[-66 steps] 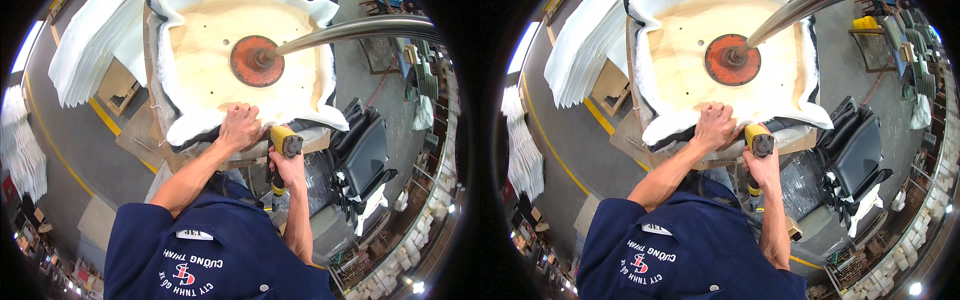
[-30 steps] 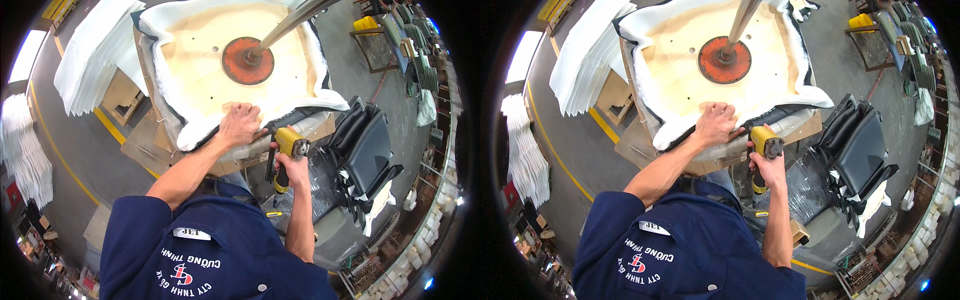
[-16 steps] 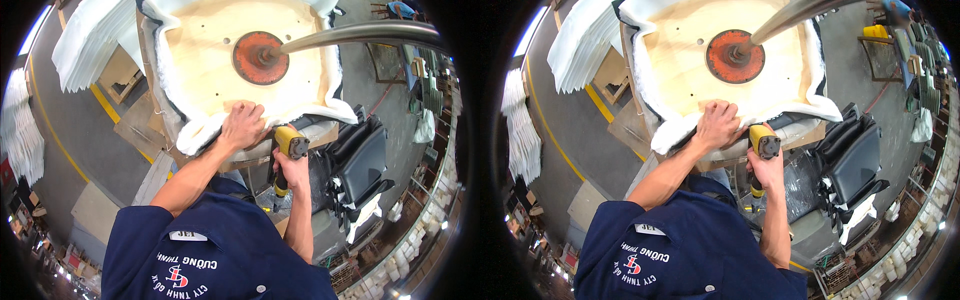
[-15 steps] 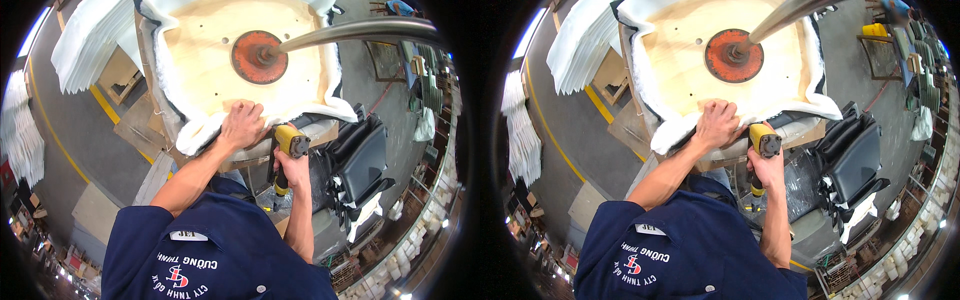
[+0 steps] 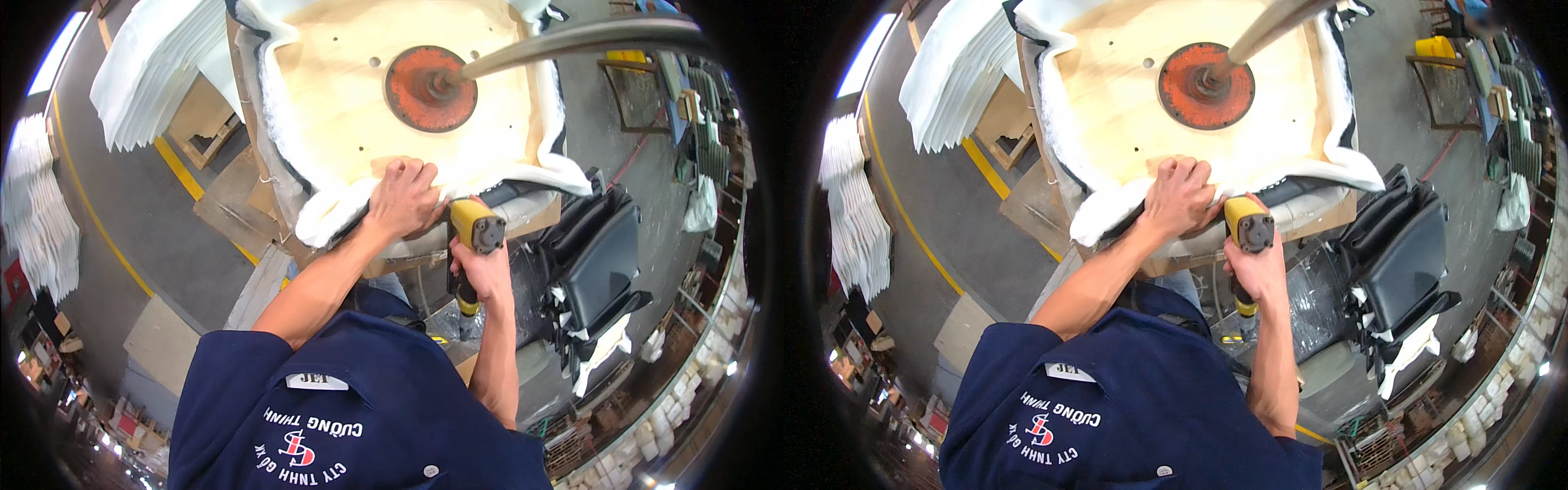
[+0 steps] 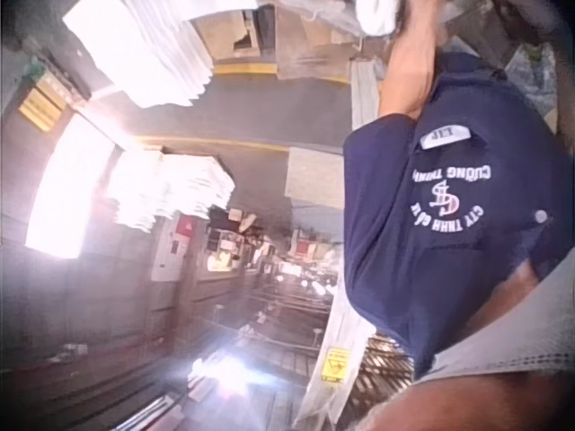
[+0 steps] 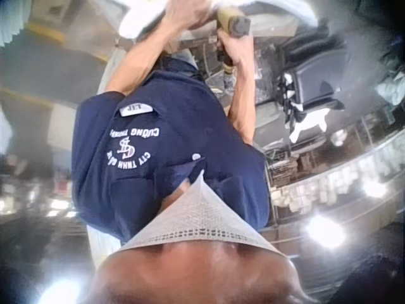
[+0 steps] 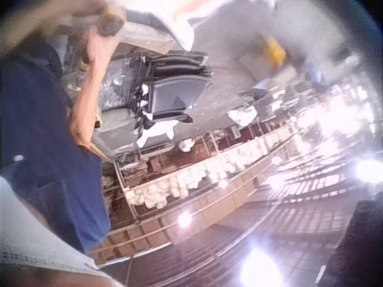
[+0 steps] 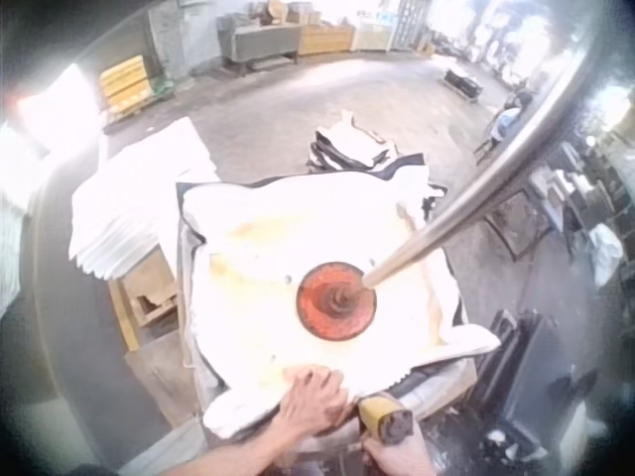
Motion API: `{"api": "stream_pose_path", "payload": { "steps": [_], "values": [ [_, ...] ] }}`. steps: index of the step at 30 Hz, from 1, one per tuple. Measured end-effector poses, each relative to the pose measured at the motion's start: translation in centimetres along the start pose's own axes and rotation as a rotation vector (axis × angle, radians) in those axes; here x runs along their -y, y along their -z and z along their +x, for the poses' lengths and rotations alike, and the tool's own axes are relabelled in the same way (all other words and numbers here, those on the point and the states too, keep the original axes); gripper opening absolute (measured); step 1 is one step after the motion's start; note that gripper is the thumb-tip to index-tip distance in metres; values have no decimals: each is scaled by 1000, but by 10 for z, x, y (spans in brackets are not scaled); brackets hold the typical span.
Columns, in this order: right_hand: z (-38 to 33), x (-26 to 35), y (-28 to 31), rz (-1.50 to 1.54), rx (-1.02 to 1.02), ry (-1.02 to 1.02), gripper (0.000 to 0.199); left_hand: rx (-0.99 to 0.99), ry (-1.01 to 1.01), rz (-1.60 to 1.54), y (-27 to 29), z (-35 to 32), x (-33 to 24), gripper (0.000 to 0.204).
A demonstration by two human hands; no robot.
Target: The person places a white fabric sheet over a wooden chair base, pulls the fabric taut around the edges, and uses a yellow staple gun to secure the fabric to the underside of the base. The person works around the perimeter, repeatedly pulling and stapling to attach the fabric.
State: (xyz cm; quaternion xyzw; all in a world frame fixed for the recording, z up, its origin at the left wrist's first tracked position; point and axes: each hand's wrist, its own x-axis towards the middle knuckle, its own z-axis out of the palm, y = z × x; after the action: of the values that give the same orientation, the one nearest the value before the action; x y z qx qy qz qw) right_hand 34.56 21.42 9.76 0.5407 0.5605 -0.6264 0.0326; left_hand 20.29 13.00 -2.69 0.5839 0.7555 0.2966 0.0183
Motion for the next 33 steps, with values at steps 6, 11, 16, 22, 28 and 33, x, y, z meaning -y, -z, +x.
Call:
{"api": "stream_pose_path", "payload": {
  "steps": [6, 11, 16, 22, 28, 33],
  "values": [
    [-14, -18, 0, 145, -19, 56, 83, -22, -41, 17, -1, 0, -3, 33],
    [-20, -51, 9, 298, -68, 83, 88, 325, -87, -1, 33, 13, 0, 54],
    [-20, -45, 16, 357, -58, 64, 88, 205, -201, 19, 25, 13, 12, 48],
    [-17, -31, 12, 284, 0, 41, 87, 72, -142, -18, 7, -1, 9, 37],
    [-11, -16, 8, 194, 37, -7, 87, 20, -78, -38, 6, -2, 7, 32],
    [-5, 2, -6, -8, -19, -19, 85, 34, -23, -37, 7, -1, 2, 30]
  ]
}}
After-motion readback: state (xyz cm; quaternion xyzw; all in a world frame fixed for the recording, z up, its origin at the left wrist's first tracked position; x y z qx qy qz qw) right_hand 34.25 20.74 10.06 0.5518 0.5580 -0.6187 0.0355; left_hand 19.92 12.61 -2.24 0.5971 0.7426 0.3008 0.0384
